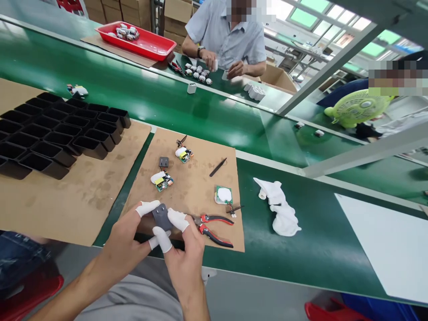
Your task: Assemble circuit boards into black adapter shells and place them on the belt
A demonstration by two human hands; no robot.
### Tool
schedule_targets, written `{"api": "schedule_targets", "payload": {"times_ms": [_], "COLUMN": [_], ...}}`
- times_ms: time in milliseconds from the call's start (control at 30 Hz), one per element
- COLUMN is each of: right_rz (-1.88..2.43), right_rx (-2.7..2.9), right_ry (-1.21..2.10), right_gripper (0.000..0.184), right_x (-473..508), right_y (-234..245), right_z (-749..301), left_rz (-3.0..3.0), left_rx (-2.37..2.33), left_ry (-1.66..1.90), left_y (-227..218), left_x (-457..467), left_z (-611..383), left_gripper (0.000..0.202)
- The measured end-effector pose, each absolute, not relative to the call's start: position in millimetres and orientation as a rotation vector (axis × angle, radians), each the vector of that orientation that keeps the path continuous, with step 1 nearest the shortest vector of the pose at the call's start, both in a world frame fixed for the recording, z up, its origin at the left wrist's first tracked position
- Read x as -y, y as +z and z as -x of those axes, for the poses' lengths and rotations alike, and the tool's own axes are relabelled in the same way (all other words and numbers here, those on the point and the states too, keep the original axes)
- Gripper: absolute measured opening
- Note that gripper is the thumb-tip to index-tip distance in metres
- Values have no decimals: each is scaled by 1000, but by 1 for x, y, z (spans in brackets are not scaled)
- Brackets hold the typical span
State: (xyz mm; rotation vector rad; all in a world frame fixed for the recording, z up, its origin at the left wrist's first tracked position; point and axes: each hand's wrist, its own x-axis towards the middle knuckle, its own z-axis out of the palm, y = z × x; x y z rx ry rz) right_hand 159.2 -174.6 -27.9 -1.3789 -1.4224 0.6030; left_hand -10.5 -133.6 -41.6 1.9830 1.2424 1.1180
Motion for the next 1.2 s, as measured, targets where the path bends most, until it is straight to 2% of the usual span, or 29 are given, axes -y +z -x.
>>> {"api": "schedule_targets", "payload": {"times_ms": [133,233,300,433,533,667,800,933,1067,1200], "right_rz": [1432,1405,1356,1358,1417,1416,1374,1346,1302,1320], "right_rx": [1288,1184,1140,1041,901,841,1147,1489,1630,1757], "right_ry": [660,713,731,693,508,441,440,358,160,181], "right_gripper": [34,49,50,25,6,31,27,53,50,56], "right_x": [179,183,184,180,172,170,176,180,179,182], "right_y": [-34,-37,-37,-32,-29,-31,-33,-29,-32,-32], "right_z": [-156,-155,-157,-161,-158,-154,-156,-153,-150,-155], "left_rz": [-1986,-1994,-1995,-1935,-1886,-1756,-1699,-1863,-1980,-1984], "left_rx": [-1254,-1272,-1279,-1280,-1266,-1226,-1186,-1227,-1292,-1271], "left_ry": [1120,1112,1109,1084,1070,1030,1021,1108,1187,1178], "left_y": [-42,-44,-43,-37,-32,-29,-29,-33,-43,-44], "left_x": [136,137,137,135,133,131,131,135,141,141], "left_z": [11,12,13,14,14,19,24,20,11,12], "left_gripper": [57,58,56,56,56,52,55,51,50,55]}}
